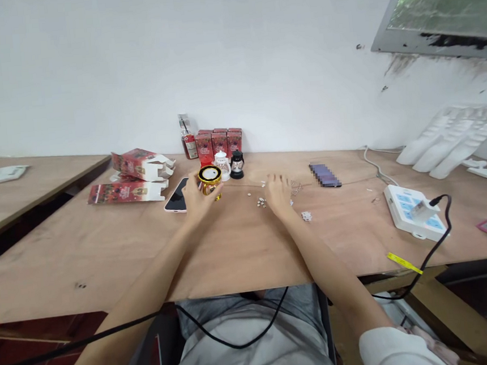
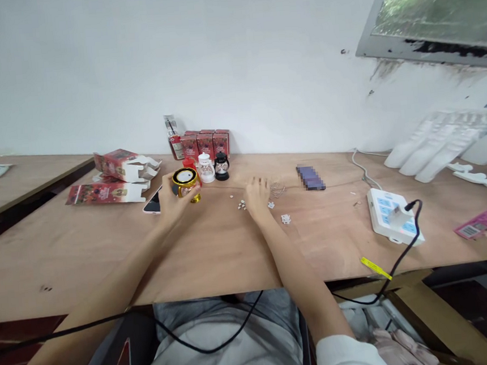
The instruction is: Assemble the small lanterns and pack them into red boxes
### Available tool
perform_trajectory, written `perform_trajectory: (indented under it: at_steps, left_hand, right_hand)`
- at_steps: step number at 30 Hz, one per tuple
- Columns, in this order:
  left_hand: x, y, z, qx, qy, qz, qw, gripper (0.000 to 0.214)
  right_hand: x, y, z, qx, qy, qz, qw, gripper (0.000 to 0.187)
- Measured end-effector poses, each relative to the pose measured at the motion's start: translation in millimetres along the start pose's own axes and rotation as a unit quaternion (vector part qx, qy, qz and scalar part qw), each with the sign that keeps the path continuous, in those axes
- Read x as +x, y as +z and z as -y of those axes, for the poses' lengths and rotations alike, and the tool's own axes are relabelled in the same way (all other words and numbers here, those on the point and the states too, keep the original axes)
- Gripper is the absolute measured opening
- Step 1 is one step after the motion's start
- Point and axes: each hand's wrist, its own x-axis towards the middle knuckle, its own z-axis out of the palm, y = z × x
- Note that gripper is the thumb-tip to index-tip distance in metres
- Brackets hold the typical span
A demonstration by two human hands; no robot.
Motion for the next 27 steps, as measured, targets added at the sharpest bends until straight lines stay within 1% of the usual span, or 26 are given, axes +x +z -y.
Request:
perform_trajectory:
  at_steps: [2,3,5,8,11,13,16,18,22,27]
  left_hand:
    - [0,2.2,2,-0.067,-0.023,-0.003,0.997,0.054]
    - [0,4.4,3,-0.104,-0.039,0.004,0.994,0.053]
    - [0,9.9,8,-0.175,-0.071,0.014,0.982,0.051]
    - [0,16.6,16,-0.260,-0.120,0.006,0.958,0.052]
    - [3,17.7,18,-0.314,-0.199,-0.020,0.928,0.057]
    - [5,16.1,16,-0.336,-0.264,-0.034,0.904,0.056]
    - [6,13.2,13,-0.341,-0.341,-0.021,0.876,0.053]
    - [6,11.8,12,-0.353,-0.361,0.001,0.863,0.052]
    - [4,10.0,9,-0.395,-0.367,0.034,0.842,0.047]
    - [7,9.2,10,-0.403,-0.387,0.024,0.829,0.046]
  right_hand:
    - [2,1,-13,-0.038,0.077,0.063,0.994,0.030]
    - [2,2,-19,-0.048,0.104,0.089,0.990,0.032]
    - [2,2,-26,-0.056,0.127,0.121,0.983,0.036]
    - [1,-1,-27,-0.057,0.115,0.134,0.983,0.037]
    - [2,-3,-23,-0.060,0.101,0.125,0.985,0.036]
    - [4,-3,-20,-0.065,0.101,0.123,0.985,0.037]
    - [5,-2,-19,-0.073,0.101,0.132,0.983,0.038]
    - [6,-2,-20,-0.075,0.099,0.132,0.983,0.036]
    - [5,-3,-19,-0.073,0.101,0.124,0.984,0.035]
    - [5,-6,-17,-0.078,0.099,0.142,0.982,0.036]
